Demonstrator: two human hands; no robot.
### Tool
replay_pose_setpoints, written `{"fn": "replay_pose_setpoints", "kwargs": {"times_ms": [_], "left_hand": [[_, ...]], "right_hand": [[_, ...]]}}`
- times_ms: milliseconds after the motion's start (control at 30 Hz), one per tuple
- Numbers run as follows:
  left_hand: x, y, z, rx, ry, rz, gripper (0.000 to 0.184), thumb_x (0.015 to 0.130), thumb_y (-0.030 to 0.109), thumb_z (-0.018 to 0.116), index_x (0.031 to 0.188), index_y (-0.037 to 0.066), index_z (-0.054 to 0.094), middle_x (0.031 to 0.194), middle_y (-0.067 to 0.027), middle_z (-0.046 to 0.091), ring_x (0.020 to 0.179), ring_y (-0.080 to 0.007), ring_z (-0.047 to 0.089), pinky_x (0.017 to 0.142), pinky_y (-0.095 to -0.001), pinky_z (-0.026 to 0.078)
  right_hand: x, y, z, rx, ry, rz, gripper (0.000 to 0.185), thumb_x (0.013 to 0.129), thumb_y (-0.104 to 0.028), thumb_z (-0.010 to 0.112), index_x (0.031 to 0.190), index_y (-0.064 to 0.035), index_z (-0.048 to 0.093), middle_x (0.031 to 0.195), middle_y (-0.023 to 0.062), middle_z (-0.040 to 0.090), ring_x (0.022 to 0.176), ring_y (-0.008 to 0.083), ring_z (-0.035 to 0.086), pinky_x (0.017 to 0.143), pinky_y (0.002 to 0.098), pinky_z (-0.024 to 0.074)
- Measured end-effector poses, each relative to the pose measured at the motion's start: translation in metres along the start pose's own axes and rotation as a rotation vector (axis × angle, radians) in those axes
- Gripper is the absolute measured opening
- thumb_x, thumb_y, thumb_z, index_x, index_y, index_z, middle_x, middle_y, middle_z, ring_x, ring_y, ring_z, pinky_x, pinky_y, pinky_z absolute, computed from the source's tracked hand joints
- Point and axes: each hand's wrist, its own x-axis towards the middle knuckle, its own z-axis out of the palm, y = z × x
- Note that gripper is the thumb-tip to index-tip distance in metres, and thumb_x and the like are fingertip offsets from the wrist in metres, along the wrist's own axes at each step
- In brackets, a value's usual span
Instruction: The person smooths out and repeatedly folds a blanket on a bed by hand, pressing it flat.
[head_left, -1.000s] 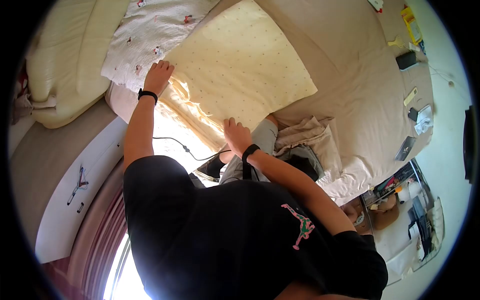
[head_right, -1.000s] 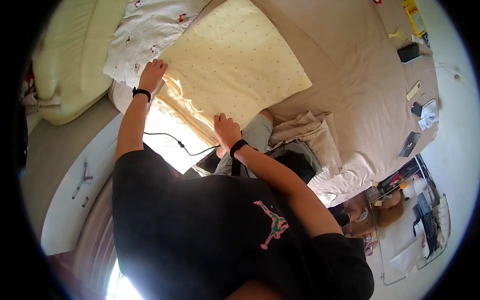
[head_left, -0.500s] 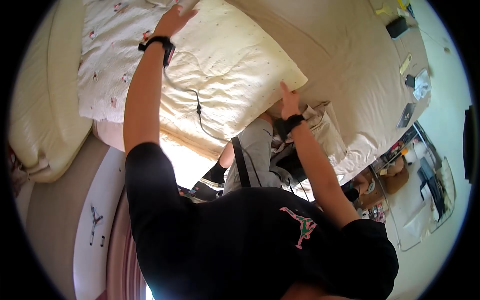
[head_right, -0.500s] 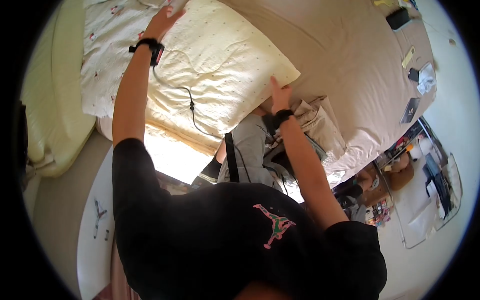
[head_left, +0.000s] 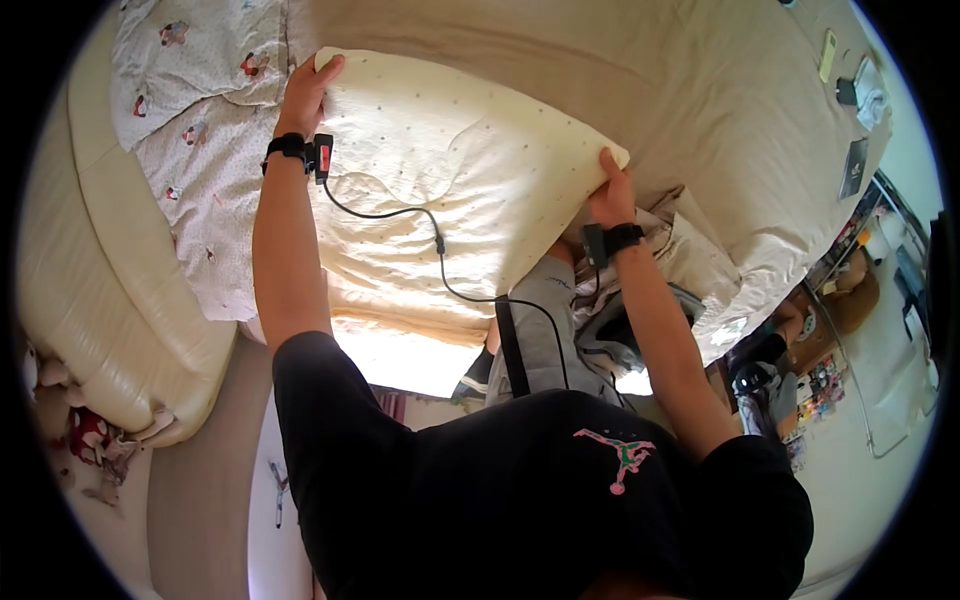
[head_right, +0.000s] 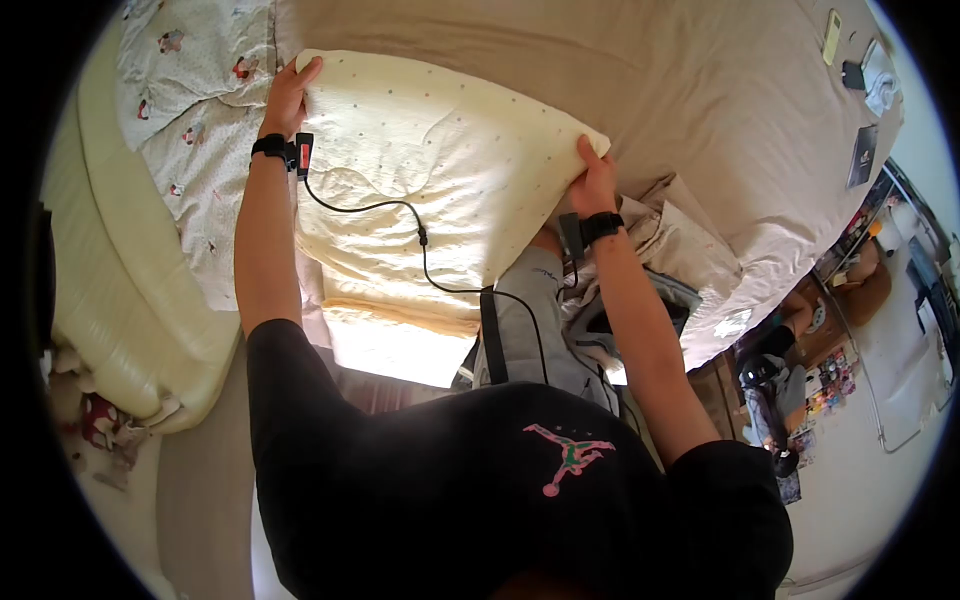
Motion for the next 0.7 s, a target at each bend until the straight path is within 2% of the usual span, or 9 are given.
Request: {"fn": "replay_pose_setpoints", "kwargs": {"times_ms": [167,267,300,367,400,467,600,667,700], "left_hand": [[0.028,-0.013,-0.009,0.268,0.066,0.114,0.046,0.085,0.033,0.074,0.116,0.0,0.061,0.102,-0.0051,0.067,0.088,-0.0096,0.059,0.079,-0.025,0.046],[0.033,-0.002,0.0,0.724,0.354,0.274,0.058,0.075,0.038,0.082,0.112,0.0,0.061,0.095,-0.0103,0.066,0.077,-0.013,0.058,0.067,-0.0273,0.047],[0.038,-0.004,-0.006,0.717,0.364,0.133,0.059,0.073,0.038,0.083,0.114,0.001,0.06,0.093,-0.0111,0.065,0.075,-0.0154,0.06,0.065,-0.0288,0.048],[0.042,-0.009,-0.005,0.691,0.419,0.242,0.049,0.08,0.034,0.078,0.113,0.002,0.062,0.093,-0.0095,0.065,0.076,-0.0138,0.061,0.065,-0.0286,0.049],[0.043,-0.009,-0.006,0.694,0.407,0.24,0.049,0.08,0.034,0.078,0.113,0.002,0.062,0.093,-0.0095,0.065,0.076,-0.0138,0.061,0.065,-0.0286,0.049],[0.043,-0.008,-0.008,0.678,0.357,0.179,0.046,0.075,0.034,0.082,0.102,0.001,0.066,0.088,-0.0079,0.065,0.074,-0.0134,0.058,0.061,-0.0277,0.045],[0.067,-0.004,-0.018,0.52,0.252,0.019,0.041,0.073,0.029,0.081,0.1,0.001,0.068,0.09,-0.0085,0.067,0.076,-0.0144,0.06,0.062,-0.028,0.046],[0.073,0.02,-0.011,0.782,0.172,-0.277,0.042,0.071,0.029,0.079,0.103,0.004,0.068,0.095,-0.0093,0.068,0.077,-0.0152,0.061,0.064,-0.0272,0.047],[0.074,0.025,-0.009,0.785,0.171,-0.282,0.042,0.071,0.029,0.079,0.103,0.004,0.068,0.095,-0.0093,0.068,0.077,-0.0152,0.061,0.064,-0.0272,0.047]], "right_hand": [[0.015,-0.009,-0.003,0.031,0.074,0.047,0.029,0.095,-0.015,0.059,0.119,-0.0004,0.055,0.117,0.0095,0.062,0.102,0.022,0.062,0.088,0.0364,0.0504],[0.028,-0.008,-0.035,-0.149,0.243,0.011,0.025,0.092,-0.013,0.06,0.114,-0.0023,0.057,0.107,0.0074,0.064,0.094,0.0186,0.062,0.078,0.0329,0.0521],[0.021,-0.01,-0.034,-0.15,0.265,0.015,0.025,0.092,-0.013,0.06,0.114,-0.0023,0.057,0.107,0.0074,0.064,0.094,0.0186,0.062,0.078,0.0329,0.0521],[0.014,-0.017,-0.011,-0.25,0.401,-0.073,0.021,0.09,-0.017,0.062,0.107,-0.0055,0.059,0.085,0.0026,0.061,0.07,0.0125,0.058,0.055,0.0285,0.0461],[0.013,-0.016,-0.013,-0.244,0.412,-0.072,0.021,0.09,-0.017,0.062,0.107,-0.0055,0.059,0.085,0.0026,0.061,0.07,0.0125,0.058,0.055,0.0285,0.0461],[0.017,-0.017,-0.014,-0.296,0.371,-0.037,0.021,0.088,-0.017,0.064,0.107,-0.0081,0.061,0.083,0.0017,0.061,0.066,0.0115,0.057,0.05,0.0279,0.0423],[0.022,-0.032,0.004,-0.274,0.435,0.082,0.02,0.087,-0.017,0.064,0.106,-0.0079,0.062,0.081,0.0009,0.061,0.065,0.0111,0.056,0.05,0.0275,0.0417],[0.035,-0.032,-0.009,-0.458,0.295,0.168,0.021,0.087,-0.016,0.065,0.106,-0.0079,0.065,0.081,0.0002,0.062,0.066,0.0108,0.056,0.052,0.0263,0.0413],[0.031,-0.034,-0.005,-0.457,0.298,0.172,0.021,0.087,-0.016,0.065,0.106,-0.0079,0.065,0.081,0.0002,0.062,0.066,0.0108,0.056,0.052,0.0263,0.0413]]}}
